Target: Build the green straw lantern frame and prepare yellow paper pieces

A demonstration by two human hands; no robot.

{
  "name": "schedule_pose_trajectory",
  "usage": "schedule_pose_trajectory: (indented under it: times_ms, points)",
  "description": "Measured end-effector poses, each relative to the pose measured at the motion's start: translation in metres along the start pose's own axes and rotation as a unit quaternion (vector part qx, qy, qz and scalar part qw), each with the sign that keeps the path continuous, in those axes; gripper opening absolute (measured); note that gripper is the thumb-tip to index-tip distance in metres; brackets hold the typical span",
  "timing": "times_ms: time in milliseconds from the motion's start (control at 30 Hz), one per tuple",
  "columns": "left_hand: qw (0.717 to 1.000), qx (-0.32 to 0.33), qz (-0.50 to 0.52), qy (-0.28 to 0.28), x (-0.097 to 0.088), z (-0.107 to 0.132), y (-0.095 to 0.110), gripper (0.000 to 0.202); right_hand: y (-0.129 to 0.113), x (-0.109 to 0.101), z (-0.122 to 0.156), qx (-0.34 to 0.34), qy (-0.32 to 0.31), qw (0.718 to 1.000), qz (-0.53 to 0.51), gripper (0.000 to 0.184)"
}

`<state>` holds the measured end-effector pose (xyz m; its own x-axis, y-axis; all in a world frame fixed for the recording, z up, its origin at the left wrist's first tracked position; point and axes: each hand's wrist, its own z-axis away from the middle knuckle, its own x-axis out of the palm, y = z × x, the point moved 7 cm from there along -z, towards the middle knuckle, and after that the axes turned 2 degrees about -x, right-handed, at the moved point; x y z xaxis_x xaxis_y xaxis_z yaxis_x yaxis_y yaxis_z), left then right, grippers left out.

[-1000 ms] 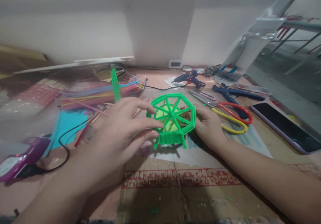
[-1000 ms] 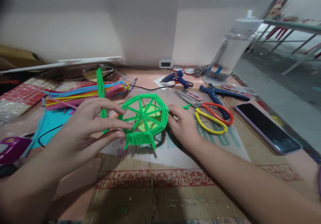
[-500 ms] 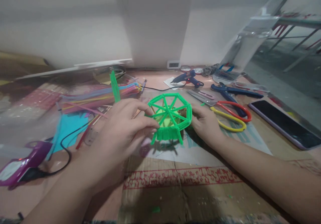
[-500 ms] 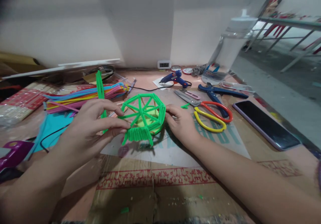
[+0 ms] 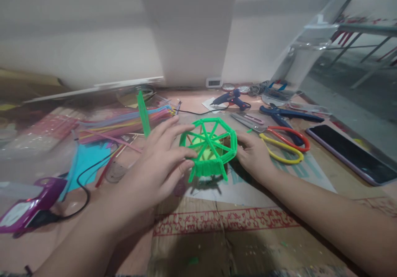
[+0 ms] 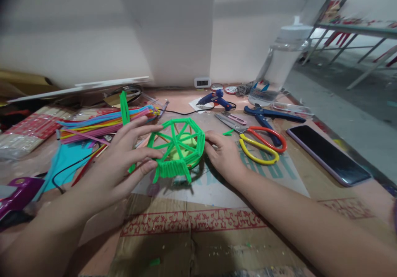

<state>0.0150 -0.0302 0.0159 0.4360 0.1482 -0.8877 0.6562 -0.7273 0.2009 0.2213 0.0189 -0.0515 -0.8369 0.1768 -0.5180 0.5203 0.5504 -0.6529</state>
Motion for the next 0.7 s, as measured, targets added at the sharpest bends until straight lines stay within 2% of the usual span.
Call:
schedule_pose_trajectory:
  times_ms: [333, 567, 700]
  points:
    - [0.998, -0.015, 0.053, -0.021, 0.0018, 0.0008, 0.0014, 0.014, -0.0046, -0.0011, -0.0007, -0.005, -0.007, 1.0, -0.007, 0.023]
    - [0.999, -0.014, 0.049, 0.002, 0.0025, -0.0003, -0.002, 0.016, -0.0014, -0.0018, 0.0002, 0.003, 0.0, 1.0, -0.006, 0.021]
    - [0.997, -0.025, 0.049, 0.047, -0.0058, -0.0006, -0.0058, 0.021, 0.0002, -0.0008, -0.0009, 0.022, -0.002, 1.0, -0.015, 0.021]
